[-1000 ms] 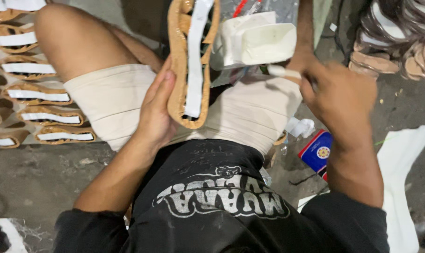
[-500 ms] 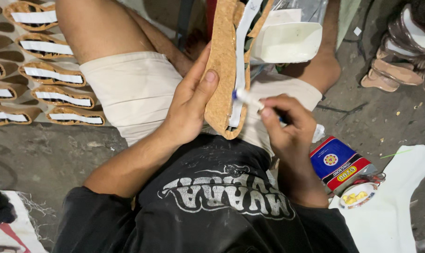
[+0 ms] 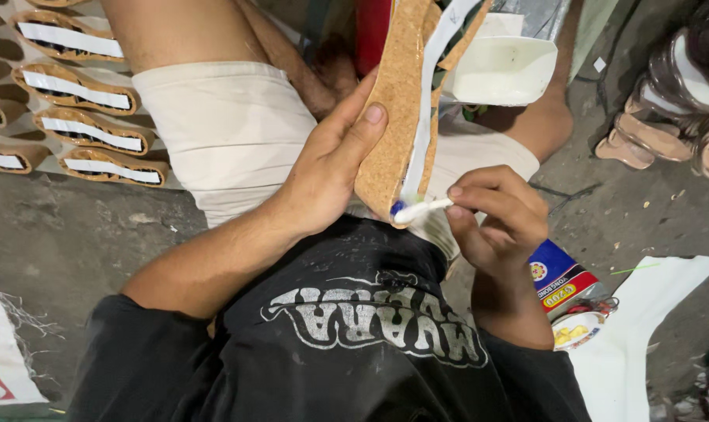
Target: The person sits on the floor and applies white glue to the edges of a cork shoe sole using a toothbrush. They repeatedly dip the brush into a container of glue and spread it along the perimeter of the sole, then place the finished sole onto a stack of similar soles.
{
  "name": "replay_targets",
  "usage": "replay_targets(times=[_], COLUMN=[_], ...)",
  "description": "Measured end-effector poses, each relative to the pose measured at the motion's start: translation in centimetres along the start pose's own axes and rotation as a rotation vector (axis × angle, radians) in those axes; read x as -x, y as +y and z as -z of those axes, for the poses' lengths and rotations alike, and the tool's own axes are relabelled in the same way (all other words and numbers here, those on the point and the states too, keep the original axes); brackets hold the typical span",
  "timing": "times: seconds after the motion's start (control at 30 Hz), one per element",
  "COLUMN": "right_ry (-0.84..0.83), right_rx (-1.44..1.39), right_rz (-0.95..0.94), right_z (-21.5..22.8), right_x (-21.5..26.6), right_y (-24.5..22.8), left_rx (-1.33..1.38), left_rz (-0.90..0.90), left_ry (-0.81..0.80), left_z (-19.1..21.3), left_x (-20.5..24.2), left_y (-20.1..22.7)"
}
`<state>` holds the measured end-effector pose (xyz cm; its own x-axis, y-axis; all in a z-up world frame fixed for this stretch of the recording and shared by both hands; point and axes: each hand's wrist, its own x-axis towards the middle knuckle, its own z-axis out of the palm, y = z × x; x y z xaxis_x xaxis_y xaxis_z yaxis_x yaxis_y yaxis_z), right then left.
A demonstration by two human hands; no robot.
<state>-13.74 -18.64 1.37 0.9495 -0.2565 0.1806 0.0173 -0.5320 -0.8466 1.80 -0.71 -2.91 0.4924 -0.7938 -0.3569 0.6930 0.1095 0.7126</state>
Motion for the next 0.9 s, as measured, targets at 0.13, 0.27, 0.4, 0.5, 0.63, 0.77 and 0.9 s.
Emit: replay_targets(times=[0.13,0.27,0.4,0.5,0.63,0.77,0.9], right_ry=[0.047,0.041,-0.040,-0.078,-0.152,-0.189,0.021], right_rx=[0.058,0.032,0.039,0.100,0.055,-0.049,-0.443], right_rz=[0.038,0.002,0.062,0.157,0.199,0.186,-0.109], right_z=[0.3,0.6,1.2,1.7,2.5,3.5,4.0], right_x=[-0.5,-0.6,-1.4,-2.2,-3.1,-2.9,-0.9], right_y=[0.7,0.9,0.9,1.1,2.0,3.1,3.8], left_rx=[-0.066,-0.034,0.096,0.102,0.171,0.274,-0.269], left_rz=[0.010,0.073,0.166,0.212,0.269,0.269,-0.043], left_ry=[-0.055,-0.104,-0.107,-0.074,-0.085,-0.109,-0.157], left_z=[-0.1,-0.4,-0.7,-0.8,-0.6,0.0,1.6], left_x=[-0.1,0.2,0.4,0.4,0.3,0.2,0.6], left_y=[0.4,1.0,1.7,1.6,1.2,1.3,3.5])
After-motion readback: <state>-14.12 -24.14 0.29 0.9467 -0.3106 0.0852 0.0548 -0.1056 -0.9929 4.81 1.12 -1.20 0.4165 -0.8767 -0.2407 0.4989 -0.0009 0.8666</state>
